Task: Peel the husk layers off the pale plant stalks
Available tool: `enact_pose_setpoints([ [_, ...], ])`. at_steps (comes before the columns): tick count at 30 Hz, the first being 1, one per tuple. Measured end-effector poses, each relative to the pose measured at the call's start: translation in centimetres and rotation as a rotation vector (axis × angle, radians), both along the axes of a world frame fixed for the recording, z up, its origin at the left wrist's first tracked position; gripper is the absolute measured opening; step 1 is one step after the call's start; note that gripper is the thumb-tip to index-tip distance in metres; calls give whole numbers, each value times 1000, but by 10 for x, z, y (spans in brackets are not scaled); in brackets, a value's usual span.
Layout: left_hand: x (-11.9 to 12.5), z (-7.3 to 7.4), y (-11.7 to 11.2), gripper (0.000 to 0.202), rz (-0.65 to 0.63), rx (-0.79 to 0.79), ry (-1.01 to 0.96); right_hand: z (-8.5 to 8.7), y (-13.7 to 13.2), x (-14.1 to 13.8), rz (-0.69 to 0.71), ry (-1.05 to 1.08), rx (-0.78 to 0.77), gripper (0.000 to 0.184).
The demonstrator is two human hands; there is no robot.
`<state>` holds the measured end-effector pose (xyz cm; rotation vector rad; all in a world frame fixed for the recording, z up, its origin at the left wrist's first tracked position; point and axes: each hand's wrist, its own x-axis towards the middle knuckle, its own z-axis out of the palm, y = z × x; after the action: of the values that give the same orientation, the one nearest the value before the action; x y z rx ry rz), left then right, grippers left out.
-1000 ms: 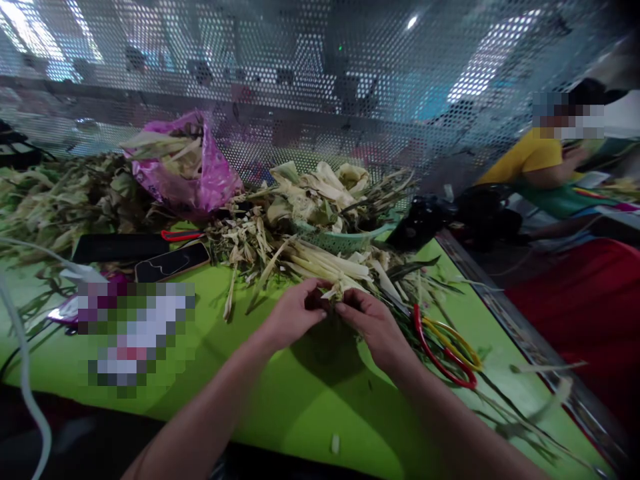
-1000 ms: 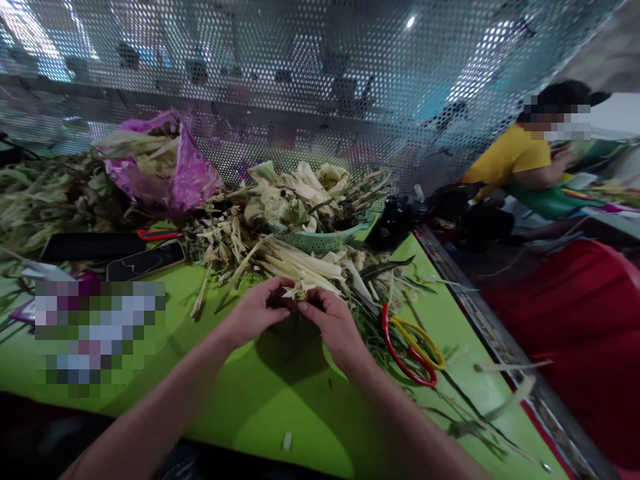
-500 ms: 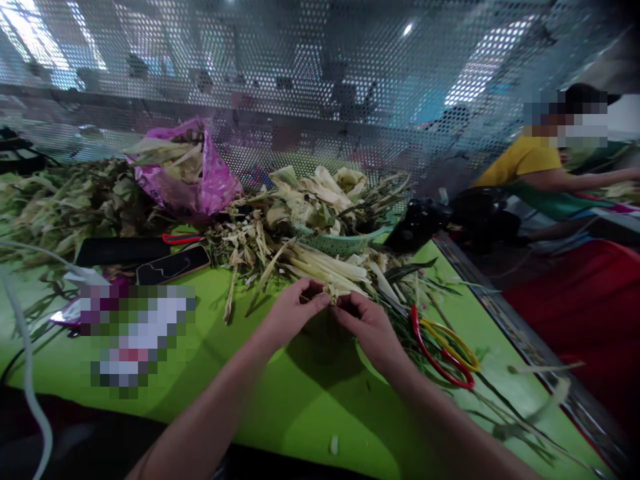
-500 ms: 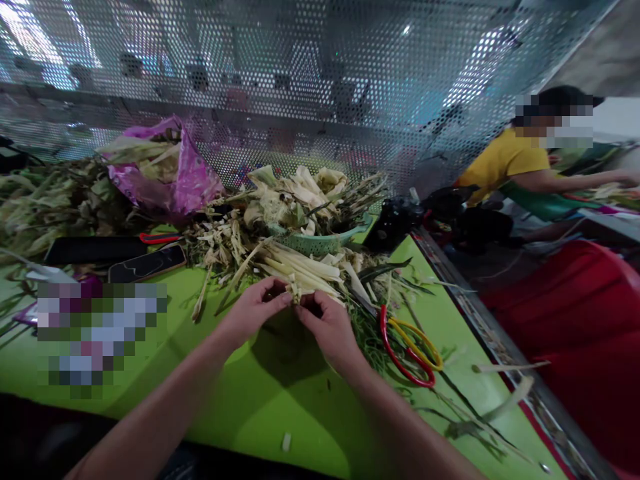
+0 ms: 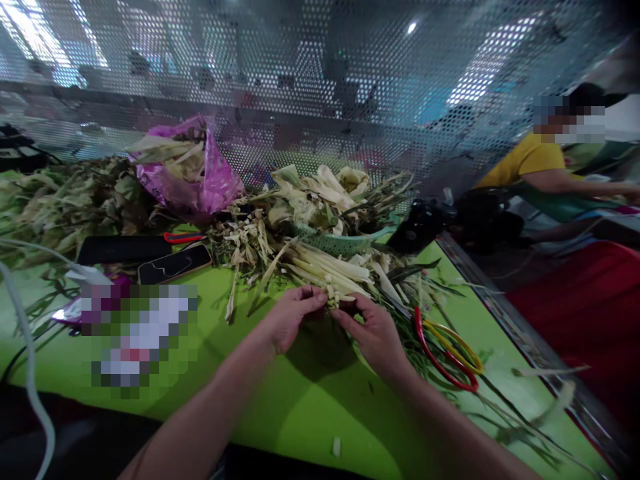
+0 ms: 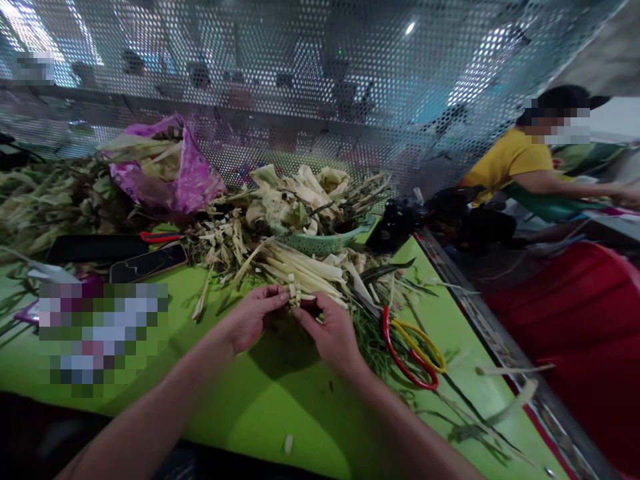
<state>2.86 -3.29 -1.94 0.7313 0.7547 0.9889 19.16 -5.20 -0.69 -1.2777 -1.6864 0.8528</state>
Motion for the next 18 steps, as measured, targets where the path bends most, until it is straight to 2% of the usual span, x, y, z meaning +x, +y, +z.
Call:
enact_pose_setpoints([
  [5, -1, 11, -2, 23, 57, 228, 160, -2, 0, 1, -46, -4, -27, 21],
  [9, -1, 11, 0, 22, 125, 339, 312, -2, 0, 0, -46, -30, -19, 22],
  [11, -1, 9, 1, 22, 109, 318, 292, -2, 0, -1, -23, -6, -38, 22],
  [16, 2, 5, -1, 28, 34, 51, -26, -3, -2, -3, 78, 277, -210, 22],
  [18, 2, 6, -2, 29, 7, 14, -73, -3, -2, -4, 93, 334, -249, 22],
])
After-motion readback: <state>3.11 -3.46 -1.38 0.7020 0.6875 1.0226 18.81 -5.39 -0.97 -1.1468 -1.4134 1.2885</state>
